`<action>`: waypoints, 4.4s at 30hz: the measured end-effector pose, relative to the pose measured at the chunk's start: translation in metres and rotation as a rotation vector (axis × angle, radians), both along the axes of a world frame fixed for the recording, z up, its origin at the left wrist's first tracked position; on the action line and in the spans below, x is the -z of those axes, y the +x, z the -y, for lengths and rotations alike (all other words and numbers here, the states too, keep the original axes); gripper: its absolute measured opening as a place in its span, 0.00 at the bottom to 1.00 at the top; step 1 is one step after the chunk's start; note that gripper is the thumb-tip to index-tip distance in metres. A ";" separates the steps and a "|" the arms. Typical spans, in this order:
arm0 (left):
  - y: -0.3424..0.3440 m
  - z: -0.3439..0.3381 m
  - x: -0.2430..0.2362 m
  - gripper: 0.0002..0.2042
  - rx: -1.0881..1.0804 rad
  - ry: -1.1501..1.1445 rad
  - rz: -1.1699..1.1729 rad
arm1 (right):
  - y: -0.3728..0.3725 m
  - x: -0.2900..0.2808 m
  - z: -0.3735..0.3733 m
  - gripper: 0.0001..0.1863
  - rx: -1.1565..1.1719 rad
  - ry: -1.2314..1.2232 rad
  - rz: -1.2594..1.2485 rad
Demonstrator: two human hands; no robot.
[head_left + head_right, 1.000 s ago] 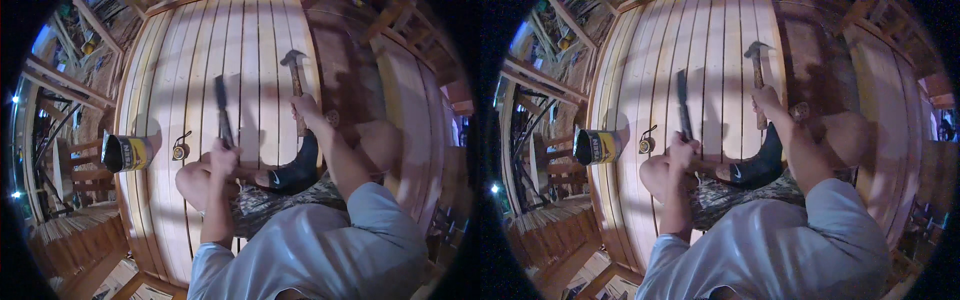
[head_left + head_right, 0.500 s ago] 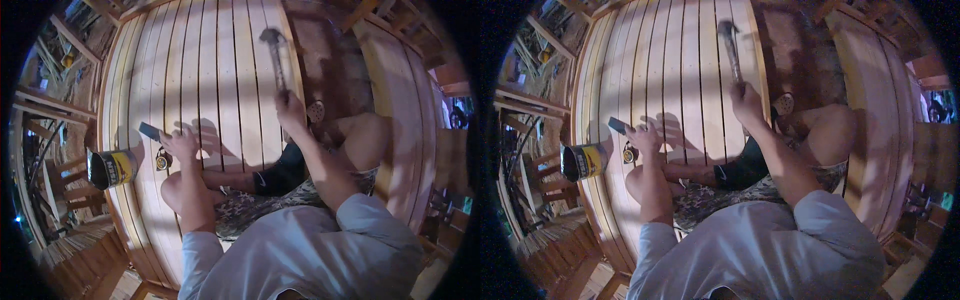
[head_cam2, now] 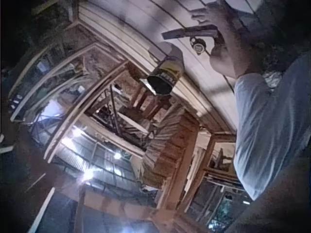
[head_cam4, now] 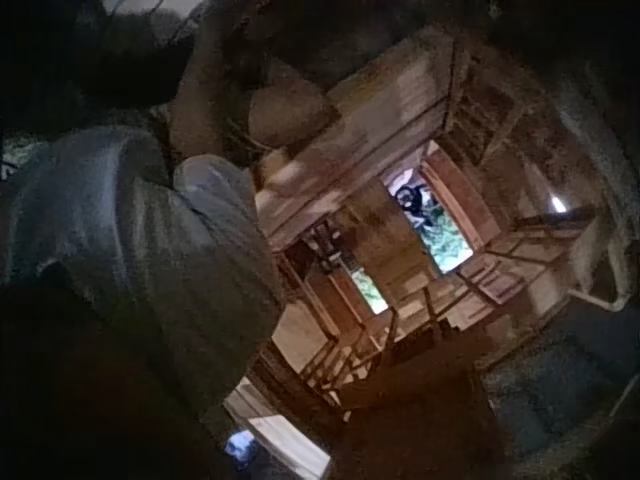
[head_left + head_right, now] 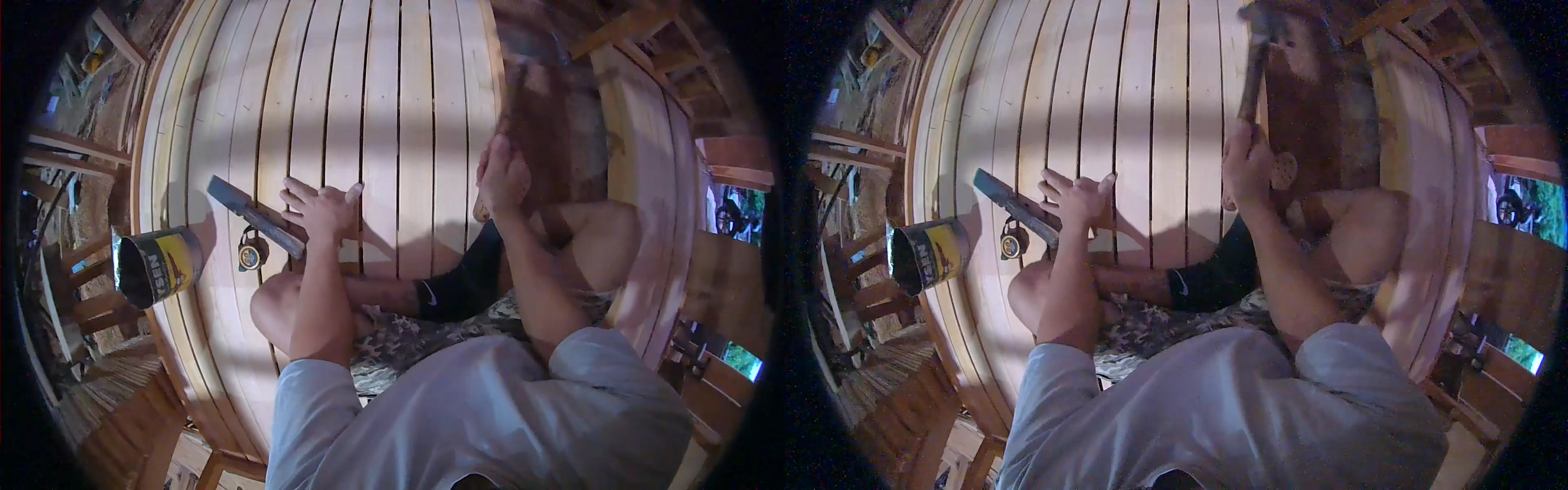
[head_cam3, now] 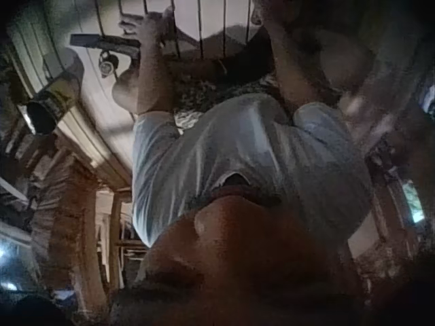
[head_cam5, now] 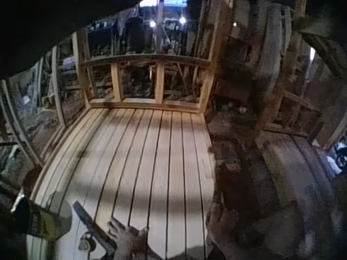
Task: The person aligns wooden floorboards on a frame by hand and uses a hammer and a wooden block to tap them into place.
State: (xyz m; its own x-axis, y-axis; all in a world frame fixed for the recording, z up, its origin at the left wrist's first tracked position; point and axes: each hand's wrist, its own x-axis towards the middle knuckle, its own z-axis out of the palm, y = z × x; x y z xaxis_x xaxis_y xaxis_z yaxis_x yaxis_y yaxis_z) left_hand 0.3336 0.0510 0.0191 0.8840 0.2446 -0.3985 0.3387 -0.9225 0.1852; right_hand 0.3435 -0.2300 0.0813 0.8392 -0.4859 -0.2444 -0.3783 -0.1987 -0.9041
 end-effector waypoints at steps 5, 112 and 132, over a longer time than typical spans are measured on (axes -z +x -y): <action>0.006 0.005 -0.001 0.41 -0.002 -0.006 0.008 | -0.022 0.062 0.013 0.23 -0.096 -0.089 0.378; -0.010 0.067 0.021 0.31 -0.343 -0.044 0.298 | 0.029 -0.048 -0.060 0.18 -0.393 0.194 0.084; -0.005 0.078 0.014 0.30 -0.304 -0.099 0.188 | 0.044 0.080 -0.021 0.21 -0.459 -0.208 -0.034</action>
State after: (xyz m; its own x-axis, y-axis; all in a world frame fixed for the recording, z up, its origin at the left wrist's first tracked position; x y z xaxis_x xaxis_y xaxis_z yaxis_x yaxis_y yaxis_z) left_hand 0.3290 -0.0268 0.0053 0.8370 0.4756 -0.2707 0.5460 -0.7593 0.3541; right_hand 0.3876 -0.2093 0.0017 0.9709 -0.1104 -0.2125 -0.2385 -0.5264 -0.8161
